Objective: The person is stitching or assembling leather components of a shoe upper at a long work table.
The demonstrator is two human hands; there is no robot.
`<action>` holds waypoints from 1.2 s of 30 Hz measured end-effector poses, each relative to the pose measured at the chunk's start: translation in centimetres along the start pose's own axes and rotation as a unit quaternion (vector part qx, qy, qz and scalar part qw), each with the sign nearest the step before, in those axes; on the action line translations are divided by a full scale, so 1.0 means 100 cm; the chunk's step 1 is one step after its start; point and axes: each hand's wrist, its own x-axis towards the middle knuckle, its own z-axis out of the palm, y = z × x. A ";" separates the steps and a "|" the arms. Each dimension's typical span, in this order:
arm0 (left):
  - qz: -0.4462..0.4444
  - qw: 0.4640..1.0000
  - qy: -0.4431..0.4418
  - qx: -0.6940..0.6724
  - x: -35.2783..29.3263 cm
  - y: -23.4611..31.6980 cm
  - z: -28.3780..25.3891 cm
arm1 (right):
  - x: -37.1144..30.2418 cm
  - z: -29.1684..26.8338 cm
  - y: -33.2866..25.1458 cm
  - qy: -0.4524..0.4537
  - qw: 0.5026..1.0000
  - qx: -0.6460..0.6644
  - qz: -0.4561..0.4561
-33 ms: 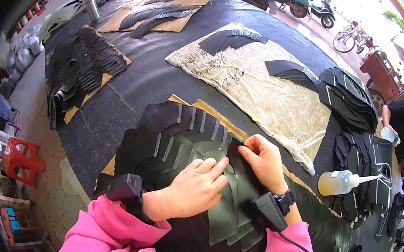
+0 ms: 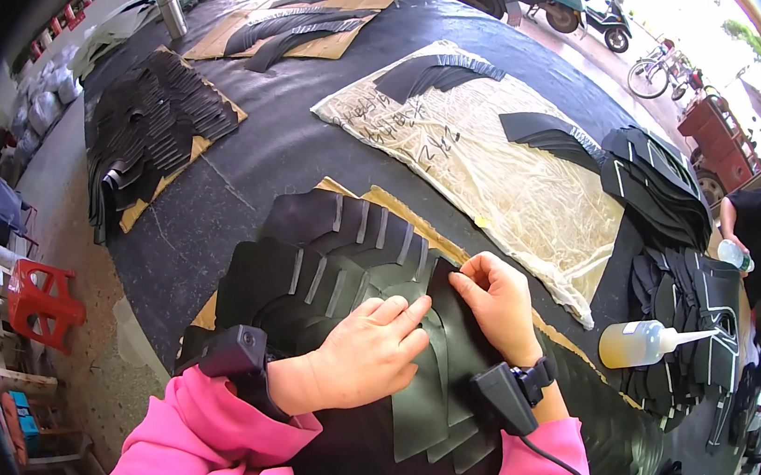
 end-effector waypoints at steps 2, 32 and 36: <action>0.003 1.000 -0.009 -0.016 0.003 -0.002 -0.001 | 0.001 0.001 0.000 0.016 0.999 -0.042 -0.025; -0.019 0.997 -0.033 -0.060 0.012 -0.004 0.003 | 0.011 0.003 0.005 -0.006 0.990 -0.126 -0.060; -0.020 0.997 -0.030 -0.068 0.014 -0.005 0.005 | 0.006 0.008 -0.008 0.016 0.973 -0.201 -0.112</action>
